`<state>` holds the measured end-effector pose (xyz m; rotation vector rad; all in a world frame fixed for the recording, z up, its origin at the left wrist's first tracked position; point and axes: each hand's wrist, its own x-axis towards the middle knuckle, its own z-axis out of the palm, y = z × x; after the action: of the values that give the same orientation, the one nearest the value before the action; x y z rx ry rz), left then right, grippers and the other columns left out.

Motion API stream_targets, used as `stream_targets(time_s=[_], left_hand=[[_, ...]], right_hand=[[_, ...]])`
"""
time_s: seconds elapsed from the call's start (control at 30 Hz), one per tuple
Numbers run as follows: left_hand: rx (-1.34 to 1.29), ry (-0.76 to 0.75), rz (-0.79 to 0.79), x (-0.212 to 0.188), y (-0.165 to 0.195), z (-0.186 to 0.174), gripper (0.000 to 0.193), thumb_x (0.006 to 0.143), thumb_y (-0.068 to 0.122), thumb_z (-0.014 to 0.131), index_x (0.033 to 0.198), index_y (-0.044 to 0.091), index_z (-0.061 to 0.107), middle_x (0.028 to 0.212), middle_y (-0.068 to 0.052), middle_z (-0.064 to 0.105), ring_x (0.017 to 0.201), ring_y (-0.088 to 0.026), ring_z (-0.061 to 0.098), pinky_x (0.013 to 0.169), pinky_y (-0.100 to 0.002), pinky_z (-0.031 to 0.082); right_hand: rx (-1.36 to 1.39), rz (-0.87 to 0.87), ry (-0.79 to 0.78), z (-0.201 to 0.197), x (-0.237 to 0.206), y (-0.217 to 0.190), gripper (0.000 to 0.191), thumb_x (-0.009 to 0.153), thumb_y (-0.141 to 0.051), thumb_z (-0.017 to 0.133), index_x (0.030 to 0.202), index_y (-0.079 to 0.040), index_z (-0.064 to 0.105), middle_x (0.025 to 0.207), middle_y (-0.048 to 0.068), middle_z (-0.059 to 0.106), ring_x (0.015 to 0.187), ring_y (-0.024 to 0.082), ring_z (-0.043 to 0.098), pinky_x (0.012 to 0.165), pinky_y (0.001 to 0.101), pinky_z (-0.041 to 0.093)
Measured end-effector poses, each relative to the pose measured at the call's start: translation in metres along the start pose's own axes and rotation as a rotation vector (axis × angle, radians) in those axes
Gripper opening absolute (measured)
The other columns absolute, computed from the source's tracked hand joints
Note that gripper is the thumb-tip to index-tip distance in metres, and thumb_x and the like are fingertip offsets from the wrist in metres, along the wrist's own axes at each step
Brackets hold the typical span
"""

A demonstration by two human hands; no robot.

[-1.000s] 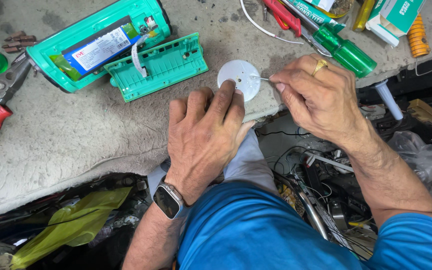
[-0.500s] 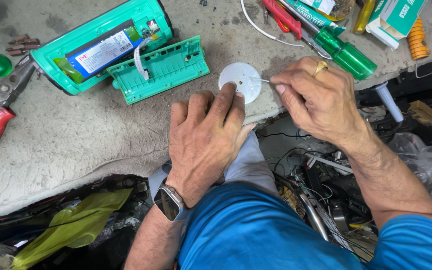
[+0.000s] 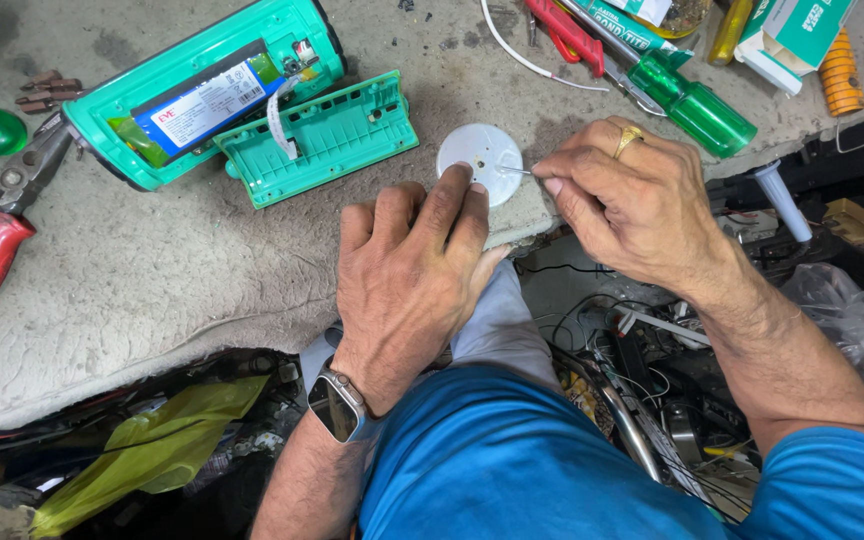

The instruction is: The person uses a small screwdriver to repeatedly poke and scrape a small white circular component on a workbench. The person holds the component steady with one hand while manipulating it with the other. The task appears to be part of an electronics repair or cleaning process.

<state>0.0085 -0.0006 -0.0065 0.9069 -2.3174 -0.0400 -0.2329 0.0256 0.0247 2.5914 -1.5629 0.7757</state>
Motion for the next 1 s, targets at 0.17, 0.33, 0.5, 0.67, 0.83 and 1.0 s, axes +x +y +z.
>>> stream_targets(time_s=[0.17, 0.33, 0.5, 0.67, 0.83, 1.0], left_hand=[[-0.005, -0.005, -0.001, 0.0, -0.0003, -0.0004, 0.051, 0.089, 0.043, 0.077, 0.125, 0.008, 0.07, 0.136, -0.004, 0.062, 0.106, -0.023, 0.058, 0.085, -0.042, 0.041], [-0.007, -0.001, 0.001, 0.0001, -0.0004, -0.0012, 0.052, 0.088, 0.043, 0.078, 0.125, 0.007, 0.07, 0.135, -0.004, 0.061, 0.105, -0.023, 0.058, 0.085, -0.042, 0.041], [-0.023, -0.004, -0.001, 0.0007, -0.0003, -0.0015, 0.052, 0.087, 0.042, 0.079, 0.125, 0.008, 0.07, 0.136, -0.004, 0.062, 0.105, -0.023, 0.058, 0.084, -0.042, 0.041], [-0.034, -0.019, -0.005, -0.0003, -0.0001, -0.0027, 0.052, 0.088, 0.042, 0.079, 0.126, 0.008, 0.07, 0.137, -0.004, 0.062, 0.106, -0.023, 0.057, 0.085, -0.042, 0.041], [-0.033, -0.014, -0.001, 0.0003, -0.0009, -0.004, 0.051, 0.088, 0.041, 0.079, 0.126, 0.008, 0.069, 0.137, -0.005, 0.061, 0.107, -0.023, 0.058, 0.084, -0.042, 0.04], [-0.037, -0.018, 0.001, 0.0009, -0.0004, -0.0049, 0.052, 0.088, 0.041, 0.078, 0.126, 0.007, 0.069, 0.137, -0.005, 0.061, 0.105, -0.023, 0.057, 0.084, -0.043, 0.04]], right_hand=[[-0.033, 0.006, 0.024, 0.0009, 0.0003, -0.0013, 0.015, 0.095, -0.001, 0.079, 0.109, -0.004, 0.075, 0.097, 0.008, 0.068, 0.087, 0.024, 0.069, 0.074, 0.0349, 0.055], [-0.034, -0.002, 0.059, 0.0003, -0.0009, -0.0015, 0.016, 0.094, 0.002, 0.08, 0.108, -0.003, 0.075, 0.098, 0.008, 0.07, 0.085, 0.022, 0.07, 0.073, 0.0337, 0.055], [-0.026, -0.001, 0.081, 0.0006, -0.0016, -0.0011, 0.017, 0.093, 0.002, 0.081, 0.109, -0.003, 0.076, 0.098, 0.009, 0.07, 0.085, 0.022, 0.07, 0.072, 0.0333, 0.056], [-0.041, -0.032, 0.09, 0.0017, -0.003, -0.0019, 0.019, 0.093, 0.002, 0.082, 0.111, -0.002, 0.077, 0.1, 0.009, 0.069, 0.084, 0.023, 0.069, 0.071, 0.0327, 0.055], [0.004, -0.034, 0.107, 0.0015, -0.0038, -0.0008, 0.021, 0.093, 0.003, 0.082, 0.113, -0.002, 0.077, 0.1, 0.01, 0.068, 0.086, 0.023, 0.069, 0.071, 0.0324, 0.055], [0.007, 0.017, 0.123, 0.0023, -0.0047, -0.0019, 0.021, 0.094, 0.004, 0.08, 0.114, -0.002, 0.076, 0.102, 0.009, 0.067, 0.084, 0.022, 0.069, 0.072, 0.0315, 0.055]])
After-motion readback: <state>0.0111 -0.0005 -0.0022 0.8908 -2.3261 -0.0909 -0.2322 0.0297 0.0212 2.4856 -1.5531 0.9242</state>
